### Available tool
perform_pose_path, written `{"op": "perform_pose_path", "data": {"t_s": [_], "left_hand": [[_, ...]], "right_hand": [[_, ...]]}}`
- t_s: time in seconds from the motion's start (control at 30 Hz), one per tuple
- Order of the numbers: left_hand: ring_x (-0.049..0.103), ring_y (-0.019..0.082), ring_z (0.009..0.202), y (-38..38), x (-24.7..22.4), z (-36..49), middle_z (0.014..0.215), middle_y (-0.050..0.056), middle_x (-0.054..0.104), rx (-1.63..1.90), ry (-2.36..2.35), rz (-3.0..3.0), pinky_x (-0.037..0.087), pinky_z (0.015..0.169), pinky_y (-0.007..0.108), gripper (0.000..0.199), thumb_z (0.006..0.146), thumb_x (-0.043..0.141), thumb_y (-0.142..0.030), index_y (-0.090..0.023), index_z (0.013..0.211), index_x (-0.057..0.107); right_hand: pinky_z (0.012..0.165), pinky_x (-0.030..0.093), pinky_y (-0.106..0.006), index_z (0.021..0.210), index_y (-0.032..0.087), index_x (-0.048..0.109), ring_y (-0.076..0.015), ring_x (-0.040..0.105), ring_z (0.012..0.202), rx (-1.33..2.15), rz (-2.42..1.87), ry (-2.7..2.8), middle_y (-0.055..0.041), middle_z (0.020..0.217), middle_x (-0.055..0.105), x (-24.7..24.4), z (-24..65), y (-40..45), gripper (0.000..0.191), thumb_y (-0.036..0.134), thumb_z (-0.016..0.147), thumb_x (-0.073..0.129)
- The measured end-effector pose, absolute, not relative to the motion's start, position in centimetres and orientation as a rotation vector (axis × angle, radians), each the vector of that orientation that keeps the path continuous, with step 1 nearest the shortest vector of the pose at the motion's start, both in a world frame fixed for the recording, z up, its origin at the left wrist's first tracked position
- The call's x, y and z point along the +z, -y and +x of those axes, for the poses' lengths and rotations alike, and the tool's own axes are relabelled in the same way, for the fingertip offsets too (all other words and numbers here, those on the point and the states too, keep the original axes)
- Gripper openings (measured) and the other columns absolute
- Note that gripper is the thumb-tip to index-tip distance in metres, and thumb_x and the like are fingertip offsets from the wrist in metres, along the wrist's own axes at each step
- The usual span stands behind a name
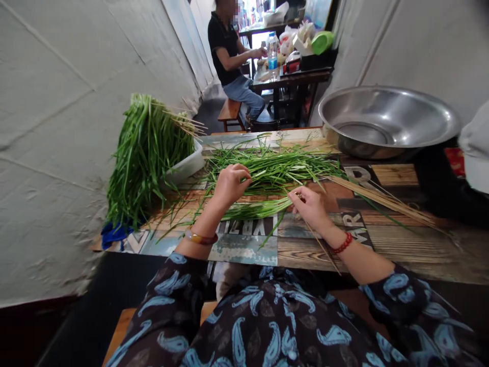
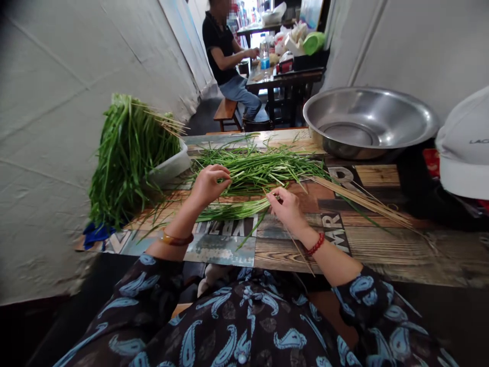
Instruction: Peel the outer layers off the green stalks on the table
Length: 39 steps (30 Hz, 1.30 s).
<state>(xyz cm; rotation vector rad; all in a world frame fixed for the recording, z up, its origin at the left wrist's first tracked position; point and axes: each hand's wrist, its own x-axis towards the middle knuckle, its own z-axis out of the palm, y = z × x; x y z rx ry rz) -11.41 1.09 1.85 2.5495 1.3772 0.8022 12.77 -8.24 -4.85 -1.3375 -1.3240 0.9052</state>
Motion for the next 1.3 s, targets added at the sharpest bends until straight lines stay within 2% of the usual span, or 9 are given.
{"op": "perform_pose_path", "data": {"t_s": [0.1,0.17,0.3,0.43,0.53,0.7,0.93,1.1,1.3], "left_hand": [[0.065,0.019,0.087,-1.3,1.7,-8.6,0.093,0.008,0.072,0.889,-1.238,2.360,0.049,0.083,0.033,0.010,0.077,0.067,-0.021,-0.015,0.069,0.069],[0.064,0.015,0.075,-1.3,1.1,-6.5,0.082,0.006,0.070,0.902,-1.147,2.120,0.049,0.071,0.028,0.010,0.075,0.069,-0.022,-0.014,0.069,0.066],[0.056,0.010,0.057,-0.6,0.1,-2.8,0.067,-0.002,0.061,0.875,-0.965,1.639,0.043,0.055,0.022,0.021,0.072,0.072,-0.029,-0.014,0.080,0.060],[0.055,0.009,0.062,0.5,-0.2,-1.2,0.073,0.000,0.063,0.806,-0.875,1.542,0.045,0.060,0.020,0.029,0.079,0.068,-0.036,-0.012,0.095,0.067],[0.050,0.008,0.059,1.1,-0.5,-1.2,0.066,-0.001,0.060,0.741,-0.894,1.560,0.042,0.059,0.020,0.033,0.087,0.060,-0.043,-0.012,0.089,0.070],[0.050,0.008,0.053,1.4,-0.8,-1.5,0.061,-0.002,0.059,0.738,-0.941,1.461,0.041,0.052,0.019,0.031,0.083,0.066,-0.038,-0.011,0.096,0.072],[0.053,0.007,0.054,1.5,-0.2,-1.5,0.067,0.001,0.064,0.742,-0.949,1.405,0.043,0.053,0.019,0.021,0.081,0.066,-0.030,-0.010,0.080,0.072],[0.051,0.008,0.051,1.5,-0.5,-1.6,0.061,0.000,0.062,0.734,-0.926,1.341,0.040,0.050,0.018,0.019,0.081,0.065,-0.027,-0.011,0.085,0.074],[0.053,0.008,0.052,1.5,-0.5,-1.5,0.063,0.001,0.064,0.745,-0.957,1.326,0.043,0.051,0.019,0.017,0.079,0.066,-0.027,-0.011,0.079,0.073]], "right_hand": [[0.046,0.046,-0.020,0.085,0.019,0.064,-0.0127,0.061,0.045,0.918,-1.328,1.342,0.0025,0.052,0.062,-3.6,13.7,7.5,0.032,0.051,0.087,0.059],[0.045,0.047,-0.020,0.089,0.019,0.064,-0.0127,0.062,0.046,0.959,-1.322,1.351,0.0019,0.055,0.065,-2.8,14.4,7.1,0.034,0.053,0.087,0.059],[0.045,0.045,-0.018,0.093,0.018,0.065,-0.0113,0.061,0.045,0.947,-1.307,1.383,0.0023,0.055,0.065,-2.0,15.2,6.3,0.031,0.048,0.089,0.057],[0.045,0.042,-0.018,0.099,0.018,0.068,-0.0106,0.059,0.044,0.932,-1.326,1.375,0.0049,0.051,0.060,-2.7,15.4,6.1,0.028,0.041,0.090,0.055],[0.044,0.041,-0.020,0.099,0.019,0.070,-0.0099,0.055,0.041,0.955,-1.332,1.380,0.0055,0.051,0.057,-3.1,15.5,6.6,0.028,0.041,0.090,0.055],[0.045,0.042,-0.021,0.100,0.019,0.073,-0.0087,0.053,0.042,0.927,-1.376,1.422,0.0020,0.064,0.065,-2.6,15.9,7.3,0.028,0.041,0.087,0.062],[0.050,0.046,-0.023,0.103,0.022,0.074,-0.0124,0.060,0.052,0.853,-1.467,1.486,-0.0002,0.067,0.067,-2.6,16.2,7.6,0.026,0.040,0.091,0.059],[0.053,0.050,-0.025,0.104,0.025,0.074,-0.0148,0.064,0.060,0.874,-1.487,1.469,-0.0009,0.070,0.068,-2.7,16.3,7.8,0.024,0.040,0.092,0.060],[0.055,0.053,-0.025,0.103,0.024,0.074,-0.0150,0.066,0.064,0.921,-1.486,1.450,-0.0021,0.075,0.070,-2.6,16.2,7.8,0.024,0.039,0.092,0.060]]}}
